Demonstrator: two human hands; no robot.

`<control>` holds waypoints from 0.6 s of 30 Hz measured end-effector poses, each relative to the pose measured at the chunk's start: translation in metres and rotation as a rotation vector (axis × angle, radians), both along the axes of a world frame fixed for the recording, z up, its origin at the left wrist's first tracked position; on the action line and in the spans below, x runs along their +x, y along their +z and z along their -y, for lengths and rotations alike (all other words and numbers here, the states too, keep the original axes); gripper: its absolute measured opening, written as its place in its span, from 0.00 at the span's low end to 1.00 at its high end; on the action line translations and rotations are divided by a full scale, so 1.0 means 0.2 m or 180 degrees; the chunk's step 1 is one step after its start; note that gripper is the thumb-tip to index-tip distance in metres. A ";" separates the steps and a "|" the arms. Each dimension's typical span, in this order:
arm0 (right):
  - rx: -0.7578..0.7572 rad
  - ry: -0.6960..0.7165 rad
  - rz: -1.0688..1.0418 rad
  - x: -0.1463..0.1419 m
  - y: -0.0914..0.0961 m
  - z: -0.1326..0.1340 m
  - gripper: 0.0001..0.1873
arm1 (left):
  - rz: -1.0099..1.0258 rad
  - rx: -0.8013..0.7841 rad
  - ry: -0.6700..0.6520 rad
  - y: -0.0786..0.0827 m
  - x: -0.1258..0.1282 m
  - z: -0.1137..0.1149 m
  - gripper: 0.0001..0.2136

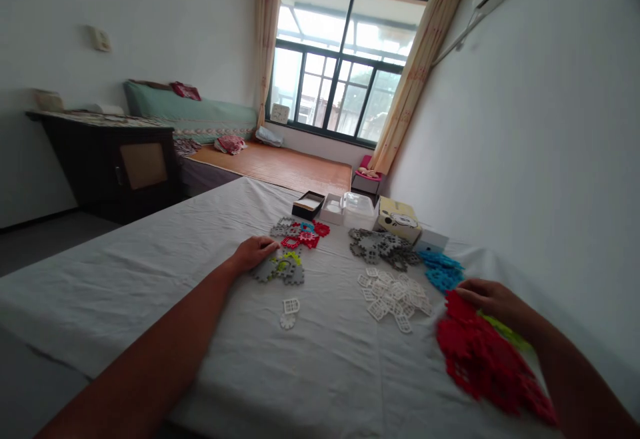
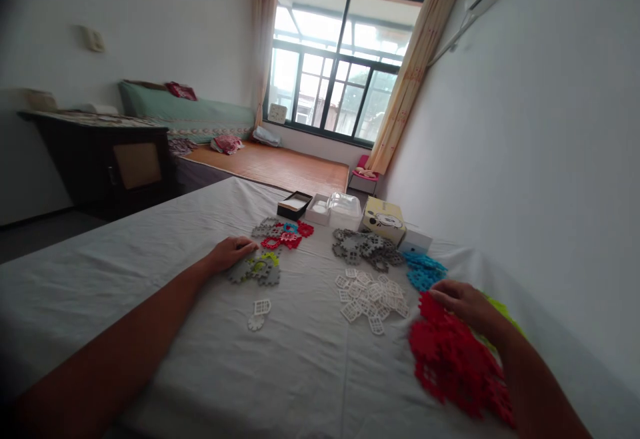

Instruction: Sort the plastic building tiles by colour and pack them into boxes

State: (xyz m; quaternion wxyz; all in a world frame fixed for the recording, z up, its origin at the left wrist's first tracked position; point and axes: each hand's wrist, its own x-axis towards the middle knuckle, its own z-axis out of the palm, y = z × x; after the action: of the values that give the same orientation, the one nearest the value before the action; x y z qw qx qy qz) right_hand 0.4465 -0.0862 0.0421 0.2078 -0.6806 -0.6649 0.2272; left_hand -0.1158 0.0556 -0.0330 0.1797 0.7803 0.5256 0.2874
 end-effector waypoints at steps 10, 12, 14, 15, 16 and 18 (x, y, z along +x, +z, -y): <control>0.0930 -0.0199 0.0863 -0.18 -0.06 -0.01 0.18 | -0.0062 0.0059 0.0036 -0.01 0.01 0.00 0.20; 0.0824 0.0504 0.0635 -0.51 -0.09 -0.07 0.17 | -0.0015 0.0057 0.0062 -0.01 0.00 0.01 0.20; 0.0741 0.1150 0.0485 -0.84 -0.14 -0.13 0.14 | 0.0012 0.0042 0.0060 -0.02 0.00 0.01 0.20; 0.0767 0.1371 0.0396 -0.99 -0.17 -0.16 0.13 | 0.0016 0.0044 0.0046 -0.02 0.00 0.02 0.20; 0.0814 0.1541 0.0314 -1.12 -0.20 -0.19 0.12 | 0.0021 0.0052 0.0034 -0.02 0.00 0.02 0.20; 0.0937 0.1717 0.0195 -1.34 -0.23 -0.26 0.14 | 0.0036 0.0072 0.0023 -0.02 0.00 0.02 0.20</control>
State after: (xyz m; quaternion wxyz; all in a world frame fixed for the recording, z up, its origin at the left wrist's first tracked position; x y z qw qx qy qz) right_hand 0.1779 -0.0350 -0.0046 0.2163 -0.4487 -0.8532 0.1548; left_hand -0.1166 0.0509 -0.0369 0.1727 0.7787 0.5241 0.2984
